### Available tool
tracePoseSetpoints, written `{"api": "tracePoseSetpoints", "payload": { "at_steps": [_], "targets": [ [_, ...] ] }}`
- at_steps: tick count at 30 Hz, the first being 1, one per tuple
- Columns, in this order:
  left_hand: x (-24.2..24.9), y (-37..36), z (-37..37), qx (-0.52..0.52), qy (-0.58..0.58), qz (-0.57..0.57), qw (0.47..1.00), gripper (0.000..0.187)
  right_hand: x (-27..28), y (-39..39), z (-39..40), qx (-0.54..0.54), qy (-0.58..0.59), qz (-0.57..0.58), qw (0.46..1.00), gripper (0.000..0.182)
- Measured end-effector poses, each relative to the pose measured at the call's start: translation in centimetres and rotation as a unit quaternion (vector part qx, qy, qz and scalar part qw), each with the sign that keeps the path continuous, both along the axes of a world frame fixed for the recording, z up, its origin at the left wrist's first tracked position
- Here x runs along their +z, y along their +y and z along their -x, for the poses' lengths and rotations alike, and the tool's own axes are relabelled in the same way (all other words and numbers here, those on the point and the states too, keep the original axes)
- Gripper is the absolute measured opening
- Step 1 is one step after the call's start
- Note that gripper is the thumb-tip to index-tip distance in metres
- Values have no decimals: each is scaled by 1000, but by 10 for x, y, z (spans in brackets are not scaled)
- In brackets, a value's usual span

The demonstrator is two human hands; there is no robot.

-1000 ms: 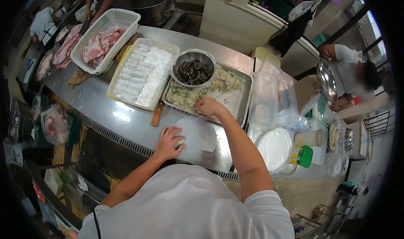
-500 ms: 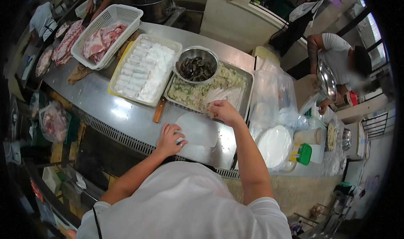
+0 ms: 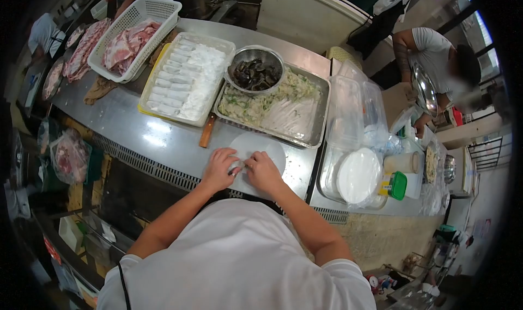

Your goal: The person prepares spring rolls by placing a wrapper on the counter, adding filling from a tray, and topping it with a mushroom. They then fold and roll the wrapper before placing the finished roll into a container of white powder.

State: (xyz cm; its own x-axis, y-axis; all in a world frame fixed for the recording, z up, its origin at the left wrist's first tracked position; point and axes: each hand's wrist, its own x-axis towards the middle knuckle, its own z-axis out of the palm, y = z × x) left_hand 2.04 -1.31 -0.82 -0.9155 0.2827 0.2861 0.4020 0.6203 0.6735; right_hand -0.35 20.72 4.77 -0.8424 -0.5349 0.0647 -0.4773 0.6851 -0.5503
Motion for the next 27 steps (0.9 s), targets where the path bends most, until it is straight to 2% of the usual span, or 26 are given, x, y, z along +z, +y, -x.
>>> {"api": "tracePoseSetpoints", "payload": {
  "at_steps": [4, 10, 13, 16, 19, 22, 27],
  "targets": [
    [1, 1, 0, 5, 9, -14, 1000, 33, 4, 11, -5, -26, 12, 14, 1000, 27],
    [1, 1, 0, 2, 11, -11, 1000, 33, -11, 13, -1, 3, -23, -15, 1000, 23],
    [0, 0, 0, 6, 17, -10, 1000, 33, 1, 10, -9, -58, 23, 10, 998, 19],
    [0, 1, 0, 6, 17, -18, 1000, 32, -5, 22, -9, -70, -11, -36, 997, 18],
    [0, 0, -1, 6, 19, -16, 1000, 31, -11, 24, -8, -74, -36, -16, 996, 17],
    [1, 0, 0, 5, 13, -10, 1000, 31, -3, 23, -11, -135, -30, -38, 990, 16],
    [0, 0, 0, 2, 8, -11, 1000, 30, -12, 46, -6, -207, -104, 50, 972, 21]
  ]
}}
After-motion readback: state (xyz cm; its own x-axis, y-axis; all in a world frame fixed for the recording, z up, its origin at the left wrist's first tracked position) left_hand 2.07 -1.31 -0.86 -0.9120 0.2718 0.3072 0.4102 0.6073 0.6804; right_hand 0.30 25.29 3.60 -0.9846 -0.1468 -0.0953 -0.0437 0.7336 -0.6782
